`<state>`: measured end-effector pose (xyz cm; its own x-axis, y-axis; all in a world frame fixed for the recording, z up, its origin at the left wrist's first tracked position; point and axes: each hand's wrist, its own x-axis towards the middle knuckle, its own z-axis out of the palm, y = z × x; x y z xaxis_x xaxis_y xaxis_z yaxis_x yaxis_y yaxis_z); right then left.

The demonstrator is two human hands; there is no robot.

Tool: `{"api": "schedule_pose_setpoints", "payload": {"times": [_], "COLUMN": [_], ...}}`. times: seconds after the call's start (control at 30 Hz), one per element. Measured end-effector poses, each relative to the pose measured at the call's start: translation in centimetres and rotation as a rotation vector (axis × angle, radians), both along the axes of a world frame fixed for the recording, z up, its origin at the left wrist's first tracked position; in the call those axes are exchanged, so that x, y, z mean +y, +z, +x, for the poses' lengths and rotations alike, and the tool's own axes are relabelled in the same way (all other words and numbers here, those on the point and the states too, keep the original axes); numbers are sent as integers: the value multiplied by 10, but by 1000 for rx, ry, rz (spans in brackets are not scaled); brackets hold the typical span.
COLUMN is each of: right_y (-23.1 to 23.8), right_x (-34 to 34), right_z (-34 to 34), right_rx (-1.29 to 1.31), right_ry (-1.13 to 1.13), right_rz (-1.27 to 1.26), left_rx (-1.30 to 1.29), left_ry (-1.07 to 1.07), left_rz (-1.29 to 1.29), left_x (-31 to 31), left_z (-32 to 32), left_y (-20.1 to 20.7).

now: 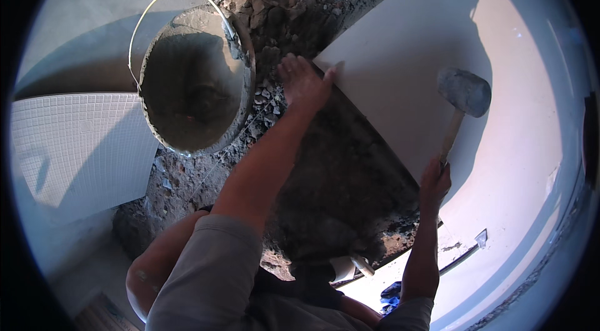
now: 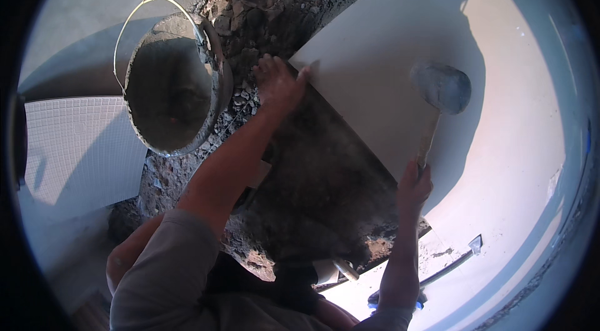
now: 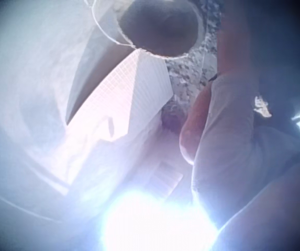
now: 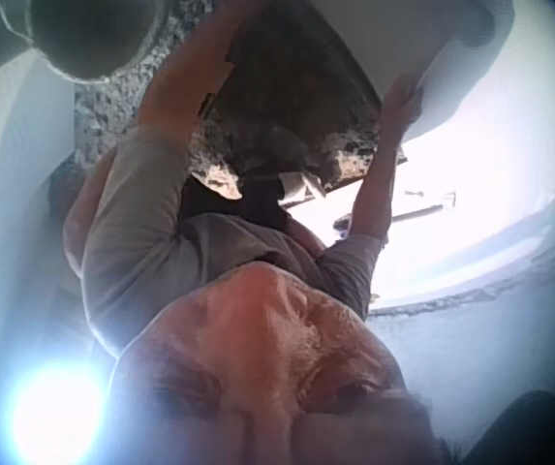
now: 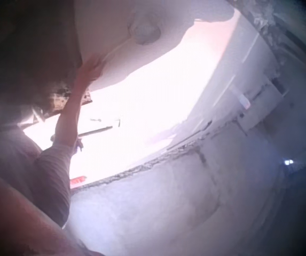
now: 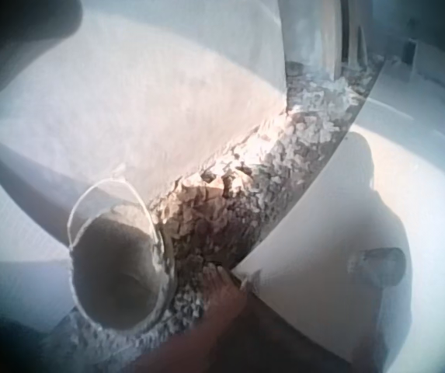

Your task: The person places a large white tile onto a prepared floor surface and uses a rubber mallet to tap it into position. They repeatedly adjust the tile and strike it to ensure proper alignment and seating.

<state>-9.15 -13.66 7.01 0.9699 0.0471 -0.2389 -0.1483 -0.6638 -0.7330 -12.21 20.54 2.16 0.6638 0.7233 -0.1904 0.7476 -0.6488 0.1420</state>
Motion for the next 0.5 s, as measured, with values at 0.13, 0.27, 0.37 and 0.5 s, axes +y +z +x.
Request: {"api": "schedule_pose_setpoints", "payload": {"times": [0.13, 0.27, 0.37, 0.5], "right_y": [-27, -17, 7, 31], "right_x": [-20, -13, 2, 23], "right_z": [-15, -10, 1, 22], "right_rx": [-17, 3, 13, -94], "right_ry": [16, 97, 192, 286], "right_rz": [1, -11, -58, 6], "left_rx": [-244, -261, -244, -206], "left_ry": [-107, -367, -427, -402], "left_rz": [172, 12, -82, -98], "left_x": [-8, -58, -86, -94], "left_z": [-43, -34, -6, 18], "left_y": [13, 12, 10, 6]}}
